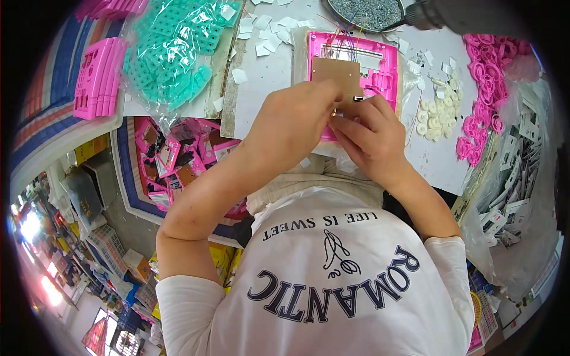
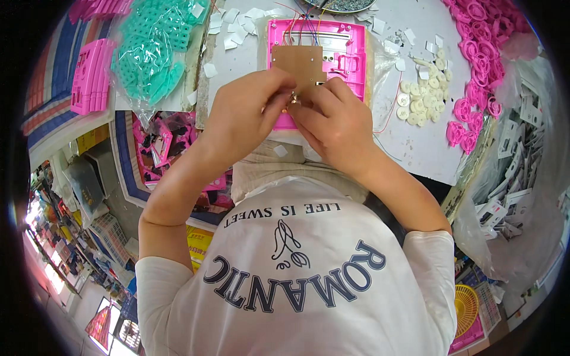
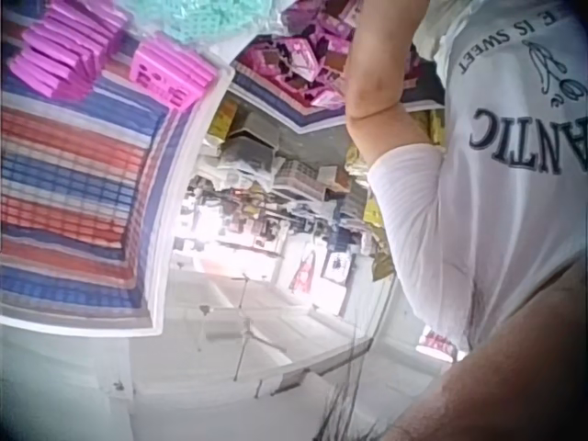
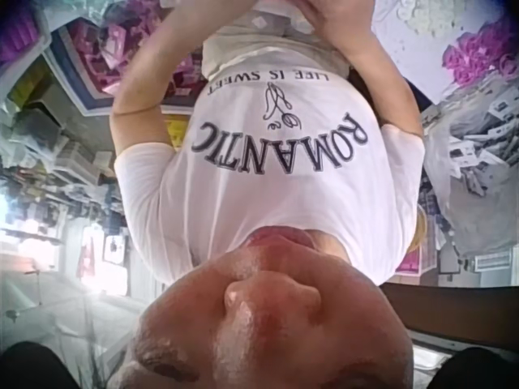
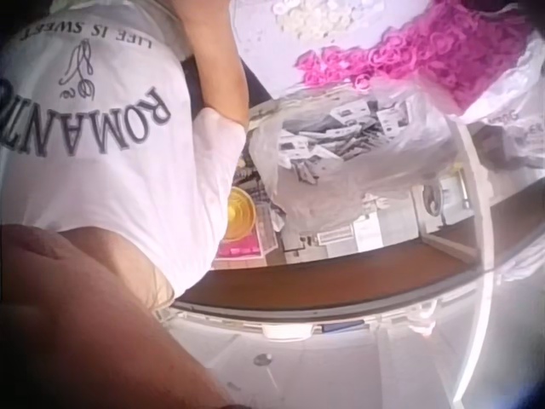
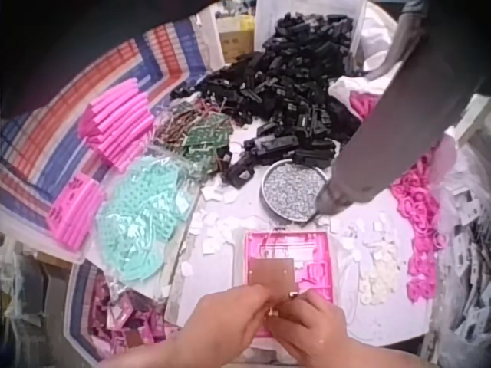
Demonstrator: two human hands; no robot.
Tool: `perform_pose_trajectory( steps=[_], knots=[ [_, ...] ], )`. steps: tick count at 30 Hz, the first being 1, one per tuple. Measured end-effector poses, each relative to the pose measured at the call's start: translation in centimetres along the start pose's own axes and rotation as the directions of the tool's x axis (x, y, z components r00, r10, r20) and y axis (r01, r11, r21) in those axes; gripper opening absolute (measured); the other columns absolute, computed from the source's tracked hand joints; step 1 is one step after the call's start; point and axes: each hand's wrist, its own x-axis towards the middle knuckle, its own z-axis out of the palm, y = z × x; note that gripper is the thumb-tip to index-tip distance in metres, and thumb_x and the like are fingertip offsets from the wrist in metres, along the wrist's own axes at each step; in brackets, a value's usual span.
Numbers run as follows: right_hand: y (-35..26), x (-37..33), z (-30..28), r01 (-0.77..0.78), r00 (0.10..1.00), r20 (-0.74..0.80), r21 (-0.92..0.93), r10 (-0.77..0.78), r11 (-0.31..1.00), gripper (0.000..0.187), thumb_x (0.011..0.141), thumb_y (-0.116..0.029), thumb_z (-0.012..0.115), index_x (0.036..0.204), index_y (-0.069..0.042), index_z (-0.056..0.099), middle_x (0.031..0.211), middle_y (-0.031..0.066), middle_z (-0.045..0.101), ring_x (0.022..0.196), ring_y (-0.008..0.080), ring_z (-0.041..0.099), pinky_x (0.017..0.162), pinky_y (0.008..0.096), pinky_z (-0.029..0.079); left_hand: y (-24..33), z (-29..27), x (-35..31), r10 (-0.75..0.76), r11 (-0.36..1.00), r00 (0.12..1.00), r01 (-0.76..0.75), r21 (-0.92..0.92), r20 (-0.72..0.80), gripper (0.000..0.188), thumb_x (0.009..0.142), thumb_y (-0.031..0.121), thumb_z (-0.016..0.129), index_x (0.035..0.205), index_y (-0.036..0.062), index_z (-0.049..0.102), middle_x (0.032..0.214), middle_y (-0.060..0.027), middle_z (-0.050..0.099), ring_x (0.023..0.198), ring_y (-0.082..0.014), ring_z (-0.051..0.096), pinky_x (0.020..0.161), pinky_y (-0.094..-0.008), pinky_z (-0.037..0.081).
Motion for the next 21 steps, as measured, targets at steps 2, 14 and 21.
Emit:
perform_pose_trajectory(
  steps=[2, 14, 21],
  knots=[
    [-0.1, 0.0, 0.1, -0.010, 0.999, 0.030, -0.026, 0.011, 1.000, 0.022, 0.070, -0.008, 0.081, 0.091, -0.011, 0.076, 0.089, 0.0016, 0.063, 0.074, 0.0223, 0.055, 0.058, 0.0339, 0.047, 0.4, 0.0, -0.3, 0.015, 0.995, 1.000, -0.017, 0.100, 0.020, 0.017, 0.091, 0.004, 0.068, 0.107, 0.0060, 0.064, 0.090, -0.0112, 0.069, 0.080, -0.0318, 0.068, 0.067, -0.0406, 0.053],
    [-0.1, 0.1, 0.8, -0.028, 0.998, 0.049, 0.012, 0.028, 1.000, 0.023, 0.071, -0.006, 0.083, 0.093, -0.009, 0.076, 0.080, 0.0023, 0.063, 0.072, 0.0235, 0.054, 0.058, 0.0343, 0.045, -1.3, 0.3, -0.4, 0.099, 0.991, 0.995, -0.098, 0.089, -0.009, 0.024, 0.088, 0.002, 0.069, 0.109, 0.0070, 0.059, 0.094, -0.0088, 0.068, 0.083, -0.0328, 0.065, 0.071, -0.0421, 0.048],
    [-0.4, 0.7, 0.0, -0.040, 0.987, 0.153, 0.000, 0.040, 0.999, 0.019, 0.075, -0.006, 0.081, 0.093, -0.007, 0.075, 0.082, 0.0030, 0.064, 0.076, 0.0247, 0.056, 0.061, 0.0348, 0.047, -1.0, -0.6, 0.2, -0.262, 0.933, 0.955, 0.288, -0.216, 0.141, 0.026, 0.088, 0.004, 0.073, 0.110, 0.0059, 0.058, 0.086, -0.0065, 0.064, 0.077, -0.0161, 0.062, 0.068, -0.0326, 0.047]
  ],
)
